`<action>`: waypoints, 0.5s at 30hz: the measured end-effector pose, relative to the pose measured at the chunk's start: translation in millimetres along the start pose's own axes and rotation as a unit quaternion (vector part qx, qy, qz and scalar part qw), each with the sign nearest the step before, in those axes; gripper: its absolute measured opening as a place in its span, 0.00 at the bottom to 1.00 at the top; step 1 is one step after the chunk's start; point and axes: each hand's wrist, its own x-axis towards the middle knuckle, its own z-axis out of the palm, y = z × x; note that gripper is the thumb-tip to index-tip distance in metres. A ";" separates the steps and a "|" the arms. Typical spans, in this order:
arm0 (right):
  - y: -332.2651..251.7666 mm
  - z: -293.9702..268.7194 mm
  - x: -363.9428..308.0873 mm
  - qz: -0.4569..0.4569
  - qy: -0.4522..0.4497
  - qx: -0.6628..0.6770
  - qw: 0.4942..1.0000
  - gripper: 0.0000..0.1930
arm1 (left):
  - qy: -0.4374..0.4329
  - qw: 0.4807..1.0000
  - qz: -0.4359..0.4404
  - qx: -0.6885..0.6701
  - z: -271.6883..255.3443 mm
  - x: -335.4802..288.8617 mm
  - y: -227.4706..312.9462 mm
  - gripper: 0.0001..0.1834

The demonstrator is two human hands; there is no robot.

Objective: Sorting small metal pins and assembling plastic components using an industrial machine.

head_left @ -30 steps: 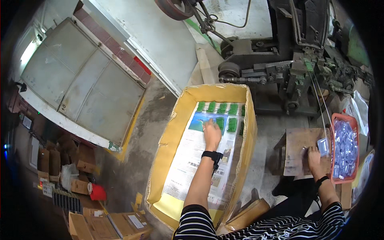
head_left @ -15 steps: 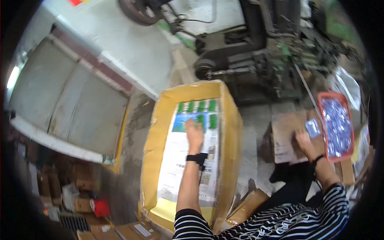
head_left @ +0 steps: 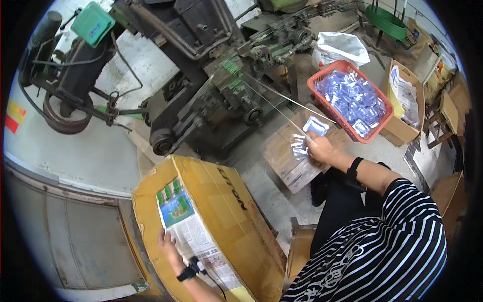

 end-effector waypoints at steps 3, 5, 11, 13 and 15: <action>-0.8 -17.2 -8.7 0.020 0.009 0.045 0.999 0.18 | 0.027 0.999 0.004 -0.023 -25.9 -34.4 13.0 0.25; 21.3 -23.5 -26.4 0.005 0.046 0.088 0.995 0.18 | 0.047 0.999 0.000 -0.011 -28.7 -57.3 29.2 0.22; 108.6 -31.2 -98.2 -0.041 -0.106 0.223 0.968 0.17 | -0.100 0.861 0.407 0.287 197.6 -221.1 227.9 0.23; 138.8 -67.3 -133.8 -0.101 0.026 0.209 0.972 0.09 | -0.224 0.836 0.427 0.261 269.1 -247.4 236.9 0.22; 196.1 -69.5 -199.4 0.030 -0.093 0.184 0.978 0.09 | -0.339 0.796 0.433 0.252 314.2 -270.8 239.8 0.22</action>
